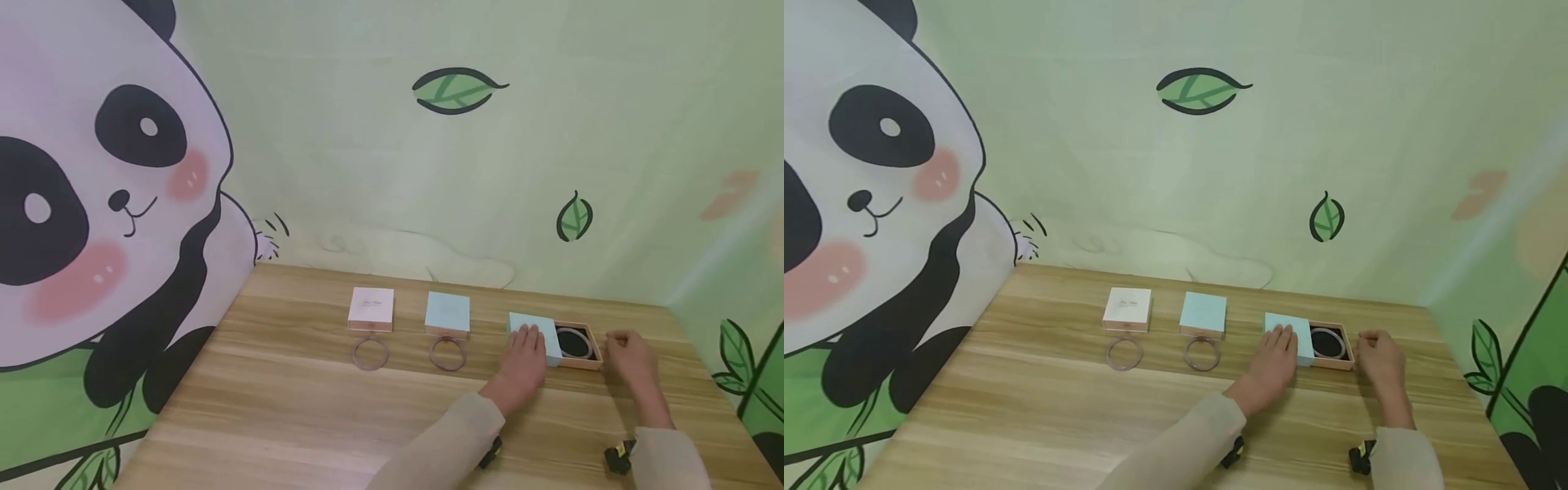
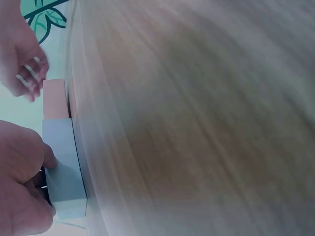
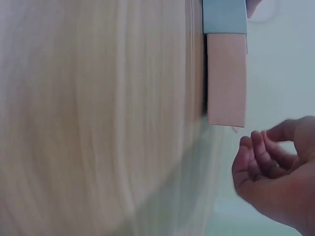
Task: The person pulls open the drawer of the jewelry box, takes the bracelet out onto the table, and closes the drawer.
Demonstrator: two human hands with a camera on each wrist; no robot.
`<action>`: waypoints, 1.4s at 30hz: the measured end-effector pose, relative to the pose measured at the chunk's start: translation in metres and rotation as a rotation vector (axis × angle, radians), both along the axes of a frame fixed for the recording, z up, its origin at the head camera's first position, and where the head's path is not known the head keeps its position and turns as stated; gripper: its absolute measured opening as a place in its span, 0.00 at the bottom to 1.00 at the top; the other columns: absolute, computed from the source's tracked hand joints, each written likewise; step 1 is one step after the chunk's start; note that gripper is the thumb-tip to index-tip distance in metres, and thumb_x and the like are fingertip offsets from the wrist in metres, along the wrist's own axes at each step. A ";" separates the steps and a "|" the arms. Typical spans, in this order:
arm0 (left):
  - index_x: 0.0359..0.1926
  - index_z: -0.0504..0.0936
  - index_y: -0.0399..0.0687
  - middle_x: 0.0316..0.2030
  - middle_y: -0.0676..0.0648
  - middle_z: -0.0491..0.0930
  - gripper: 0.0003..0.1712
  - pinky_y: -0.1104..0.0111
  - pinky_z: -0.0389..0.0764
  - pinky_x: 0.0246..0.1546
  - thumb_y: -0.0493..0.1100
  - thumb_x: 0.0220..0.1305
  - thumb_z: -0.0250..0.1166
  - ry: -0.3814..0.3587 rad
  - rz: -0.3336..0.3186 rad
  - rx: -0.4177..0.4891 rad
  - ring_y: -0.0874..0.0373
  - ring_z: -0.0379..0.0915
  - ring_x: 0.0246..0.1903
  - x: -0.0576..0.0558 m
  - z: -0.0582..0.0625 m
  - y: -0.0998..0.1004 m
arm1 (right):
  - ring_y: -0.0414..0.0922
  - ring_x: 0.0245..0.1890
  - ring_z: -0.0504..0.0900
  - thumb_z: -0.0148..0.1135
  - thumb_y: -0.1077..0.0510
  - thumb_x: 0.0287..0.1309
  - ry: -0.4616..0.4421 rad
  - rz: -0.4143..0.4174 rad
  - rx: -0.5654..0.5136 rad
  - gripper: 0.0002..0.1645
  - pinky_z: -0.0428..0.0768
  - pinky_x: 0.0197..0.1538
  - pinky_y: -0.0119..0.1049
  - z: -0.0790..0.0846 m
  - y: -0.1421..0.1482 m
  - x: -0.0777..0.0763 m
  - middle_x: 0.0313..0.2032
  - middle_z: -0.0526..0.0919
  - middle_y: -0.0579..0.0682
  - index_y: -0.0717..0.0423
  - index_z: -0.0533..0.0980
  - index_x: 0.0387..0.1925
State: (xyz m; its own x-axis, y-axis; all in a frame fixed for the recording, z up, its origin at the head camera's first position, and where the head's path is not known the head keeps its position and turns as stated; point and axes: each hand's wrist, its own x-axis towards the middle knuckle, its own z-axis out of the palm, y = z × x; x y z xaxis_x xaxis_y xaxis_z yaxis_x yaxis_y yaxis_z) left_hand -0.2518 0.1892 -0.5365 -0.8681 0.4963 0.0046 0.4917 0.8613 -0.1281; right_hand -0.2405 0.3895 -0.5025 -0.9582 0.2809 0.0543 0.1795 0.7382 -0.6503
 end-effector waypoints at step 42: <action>0.82 0.45 0.53 0.81 0.51 0.42 0.34 0.67 0.44 0.78 0.54 0.81 0.34 0.042 -0.082 -0.142 0.57 0.36 0.79 0.000 0.000 -0.011 | 0.60 0.45 0.78 0.74 0.63 0.47 -0.259 0.534 0.431 0.36 0.78 0.51 0.58 0.031 -0.037 -0.050 0.50 0.80 0.74 0.82 0.73 0.55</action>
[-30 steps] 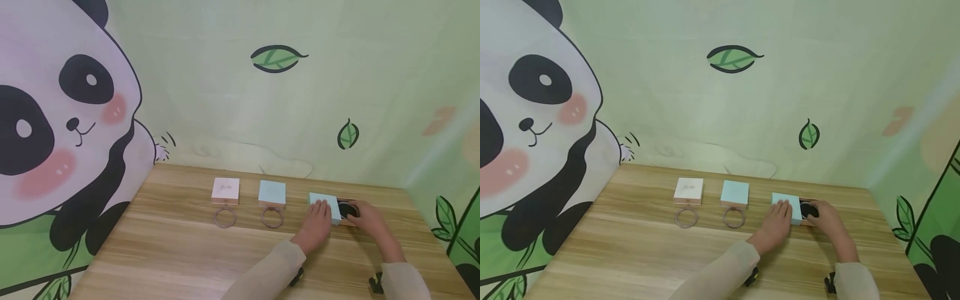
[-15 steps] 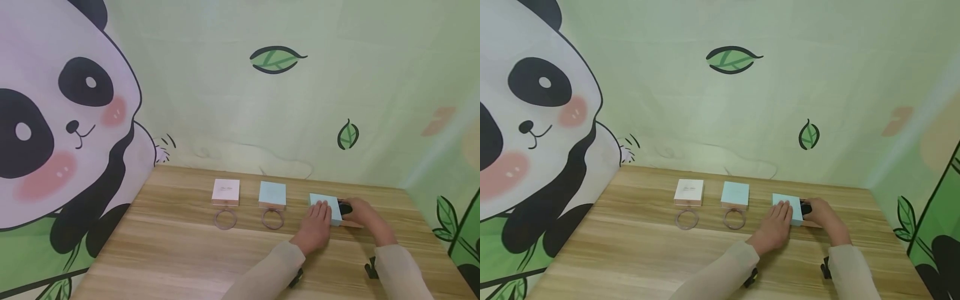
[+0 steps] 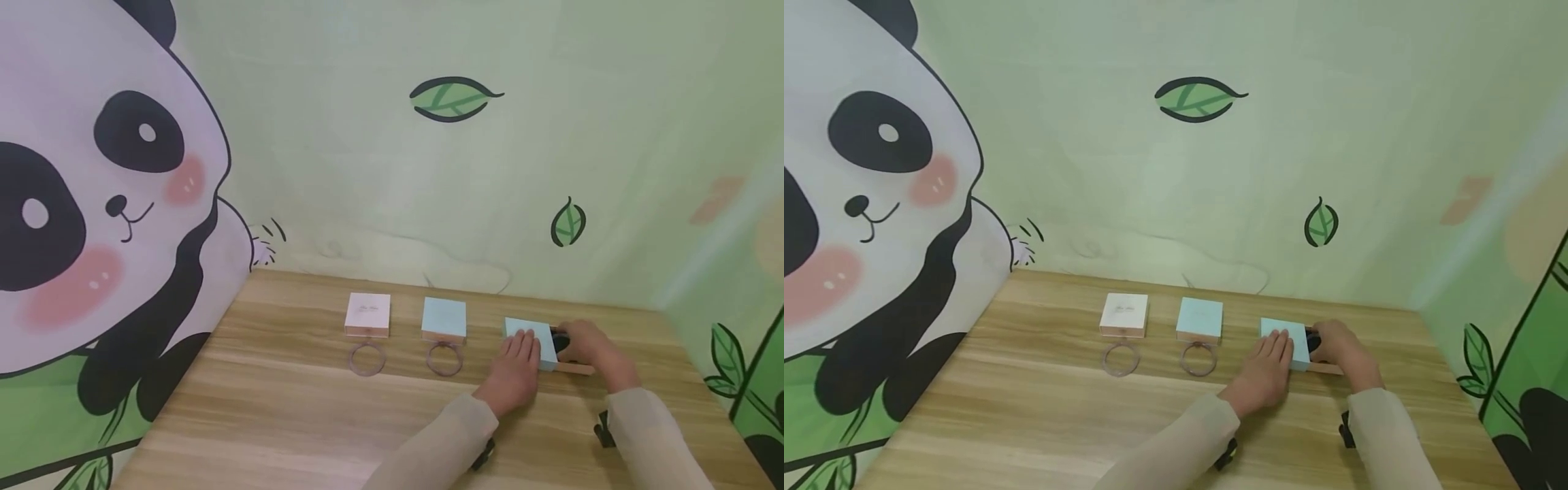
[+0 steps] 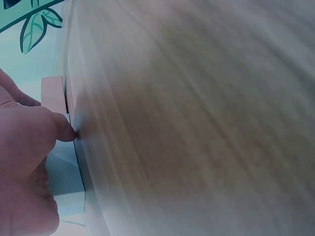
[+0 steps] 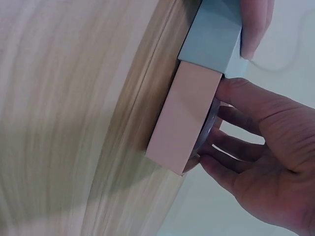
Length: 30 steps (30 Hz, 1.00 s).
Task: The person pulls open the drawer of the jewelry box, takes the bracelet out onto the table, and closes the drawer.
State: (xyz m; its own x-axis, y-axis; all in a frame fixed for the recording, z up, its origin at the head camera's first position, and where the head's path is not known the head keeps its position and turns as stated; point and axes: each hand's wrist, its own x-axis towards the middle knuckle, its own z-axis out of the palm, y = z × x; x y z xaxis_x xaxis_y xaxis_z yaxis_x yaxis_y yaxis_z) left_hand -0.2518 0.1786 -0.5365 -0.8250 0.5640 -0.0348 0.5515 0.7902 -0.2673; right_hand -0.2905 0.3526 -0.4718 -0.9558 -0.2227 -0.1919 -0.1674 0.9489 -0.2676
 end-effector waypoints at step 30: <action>0.82 0.47 0.52 0.81 0.51 0.45 0.31 0.68 0.47 0.77 0.48 0.83 0.33 0.034 -0.017 -0.002 0.57 0.40 0.79 -0.001 -0.005 -0.001 | 0.70 0.48 0.78 0.77 0.57 0.47 0.163 0.015 0.050 0.37 0.79 0.49 0.60 0.015 0.007 0.025 0.45 0.80 0.75 0.82 0.74 0.51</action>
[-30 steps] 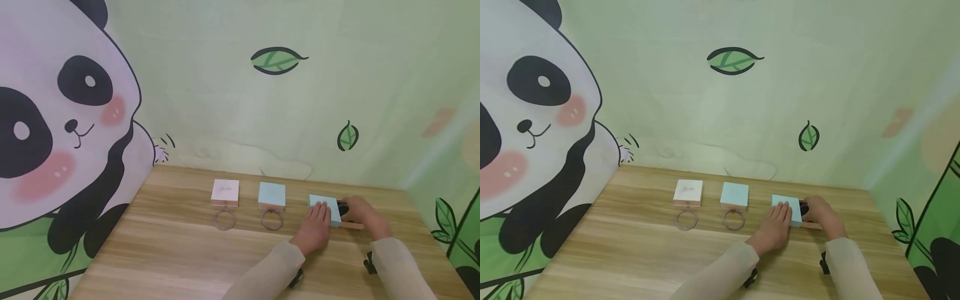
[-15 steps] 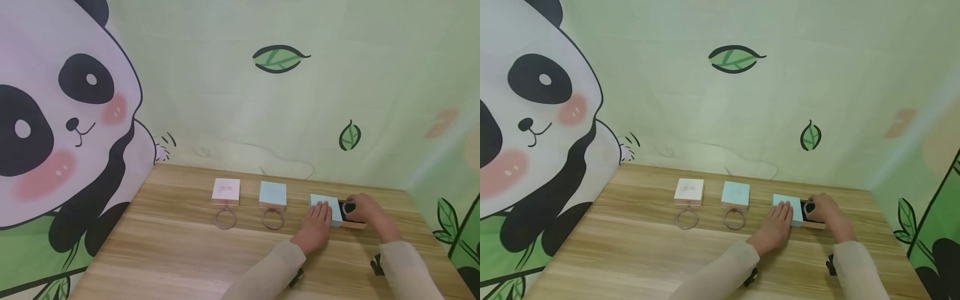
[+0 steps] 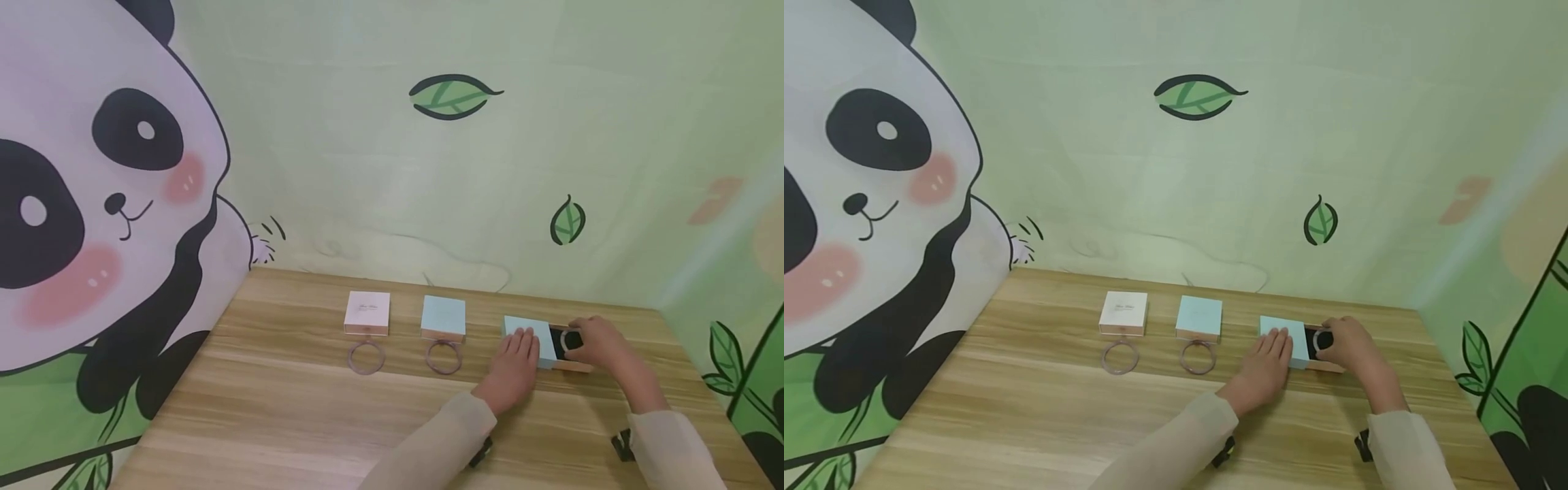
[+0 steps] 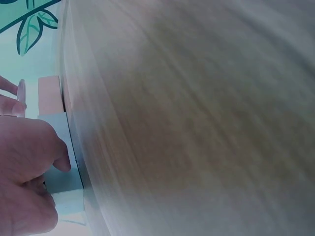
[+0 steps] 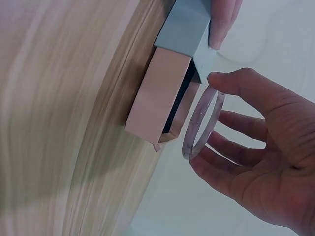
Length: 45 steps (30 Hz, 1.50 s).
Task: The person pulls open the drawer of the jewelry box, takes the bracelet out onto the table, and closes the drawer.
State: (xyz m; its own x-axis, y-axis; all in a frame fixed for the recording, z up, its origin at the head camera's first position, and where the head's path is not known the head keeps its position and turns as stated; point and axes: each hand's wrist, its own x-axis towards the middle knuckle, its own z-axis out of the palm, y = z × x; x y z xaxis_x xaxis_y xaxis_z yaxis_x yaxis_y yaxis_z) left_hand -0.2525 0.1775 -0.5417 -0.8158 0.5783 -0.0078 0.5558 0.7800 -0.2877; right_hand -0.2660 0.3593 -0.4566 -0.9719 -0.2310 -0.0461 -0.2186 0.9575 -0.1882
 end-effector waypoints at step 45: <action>0.80 0.54 0.51 0.79 0.50 0.52 0.31 0.68 0.52 0.76 0.54 0.83 0.39 0.063 -0.041 0.071 0.57 0.47 0.78 -0.001 -0.004 -0.004 | 0.66 0.50 0.79 0.83 0.53 0.39 0.114 0.077 -0.171 0.32 0.78 0.53 0.62 -0.063 -0.045 0.072 0.47 0.82 0.68 0.67 0.82 0.45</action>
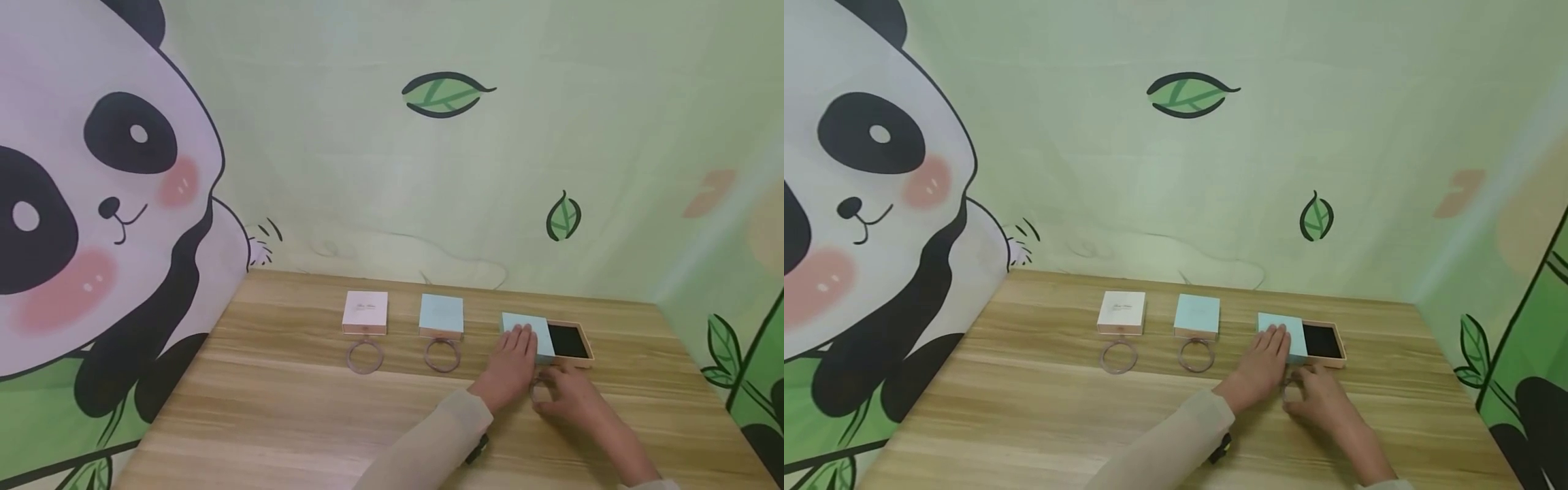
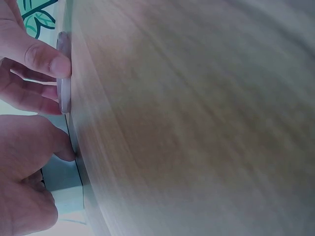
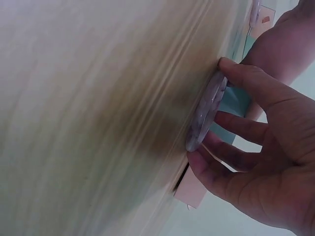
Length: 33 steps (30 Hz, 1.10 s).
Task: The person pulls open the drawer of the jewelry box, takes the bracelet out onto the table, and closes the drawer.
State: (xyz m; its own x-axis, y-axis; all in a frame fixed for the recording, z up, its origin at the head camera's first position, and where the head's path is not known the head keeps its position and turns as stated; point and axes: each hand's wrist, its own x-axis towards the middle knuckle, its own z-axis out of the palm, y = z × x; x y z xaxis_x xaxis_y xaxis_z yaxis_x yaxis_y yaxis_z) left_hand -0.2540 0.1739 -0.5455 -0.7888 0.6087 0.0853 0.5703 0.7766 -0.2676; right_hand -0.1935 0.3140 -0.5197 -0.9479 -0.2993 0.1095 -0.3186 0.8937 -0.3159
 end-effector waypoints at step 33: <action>0.81 0.48 0.52 0.81 0.51 0.46 0.31 0.69 0.47 0.77 0.41 0.83 0.39 -0.095 -0.007 0.006 0.58 0.40 0.79 -0.007 -0.001 0.000 | 0.71 0.52 0.80 0.51 0.62 0.70 0.022 -0.408 -0.305 0.25 0.83 0.48 0.59 0.017 0.049 -0.014 0.55 0.77 0.78 0.79 0.70 0.61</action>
State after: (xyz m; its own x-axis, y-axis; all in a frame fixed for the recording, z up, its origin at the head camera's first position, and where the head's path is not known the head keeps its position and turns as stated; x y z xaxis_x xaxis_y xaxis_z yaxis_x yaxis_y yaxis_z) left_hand -0.2613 0.1743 -0.5468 -0.7896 0.6135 0.0139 0.5980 0.7743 -0.2071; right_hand -0.2077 0.3625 -0.5025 -0.9772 0.1440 0.1557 0.0278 0.8149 -0.5789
